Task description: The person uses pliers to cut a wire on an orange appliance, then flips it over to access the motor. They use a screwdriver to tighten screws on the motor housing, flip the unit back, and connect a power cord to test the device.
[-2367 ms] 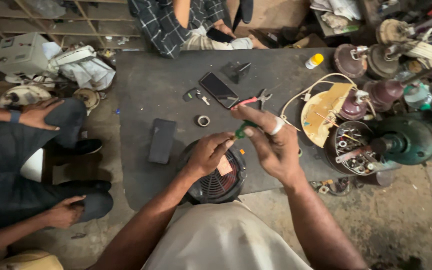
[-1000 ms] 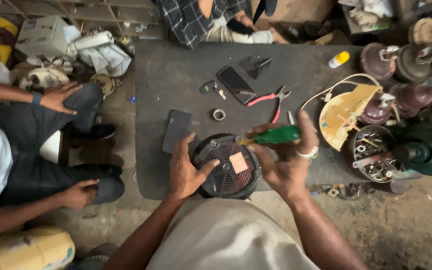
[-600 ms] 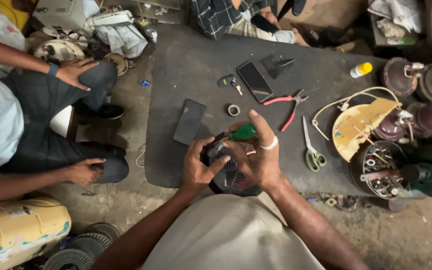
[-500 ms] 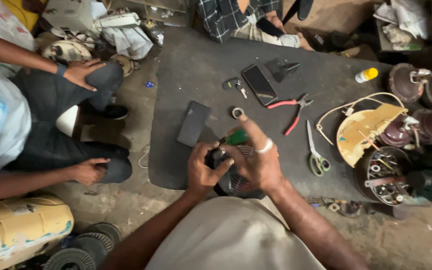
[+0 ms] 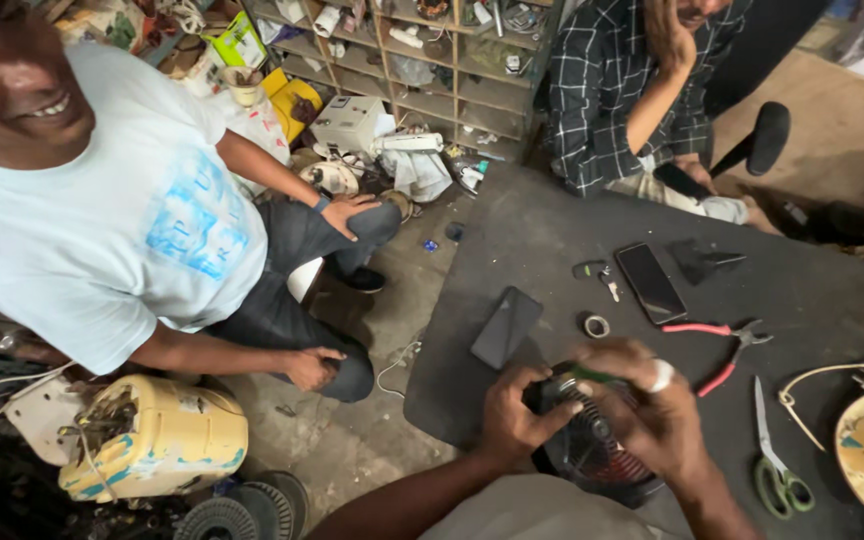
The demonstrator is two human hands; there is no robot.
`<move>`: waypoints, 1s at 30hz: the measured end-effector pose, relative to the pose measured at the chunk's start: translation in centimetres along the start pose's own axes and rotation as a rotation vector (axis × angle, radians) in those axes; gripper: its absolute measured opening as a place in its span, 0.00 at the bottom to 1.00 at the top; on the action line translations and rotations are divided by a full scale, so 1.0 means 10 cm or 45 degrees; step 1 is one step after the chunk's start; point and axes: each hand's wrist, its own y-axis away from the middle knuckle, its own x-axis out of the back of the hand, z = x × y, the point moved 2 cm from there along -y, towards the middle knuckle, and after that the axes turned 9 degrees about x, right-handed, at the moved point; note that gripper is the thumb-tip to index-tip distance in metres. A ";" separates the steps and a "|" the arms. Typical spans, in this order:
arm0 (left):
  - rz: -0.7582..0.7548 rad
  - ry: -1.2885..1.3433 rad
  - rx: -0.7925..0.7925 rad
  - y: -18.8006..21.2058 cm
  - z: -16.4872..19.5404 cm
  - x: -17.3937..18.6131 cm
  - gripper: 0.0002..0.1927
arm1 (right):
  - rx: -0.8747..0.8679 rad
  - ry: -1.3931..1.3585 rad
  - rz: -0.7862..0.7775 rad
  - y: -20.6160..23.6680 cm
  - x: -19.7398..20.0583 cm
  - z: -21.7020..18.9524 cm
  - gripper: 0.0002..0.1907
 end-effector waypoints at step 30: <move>-0.079 0.039 0.006 -0.03 -0.01 -0.14 0.24 | -0.339 -1.178 0.005 0.17 -0.18 0.64 0.09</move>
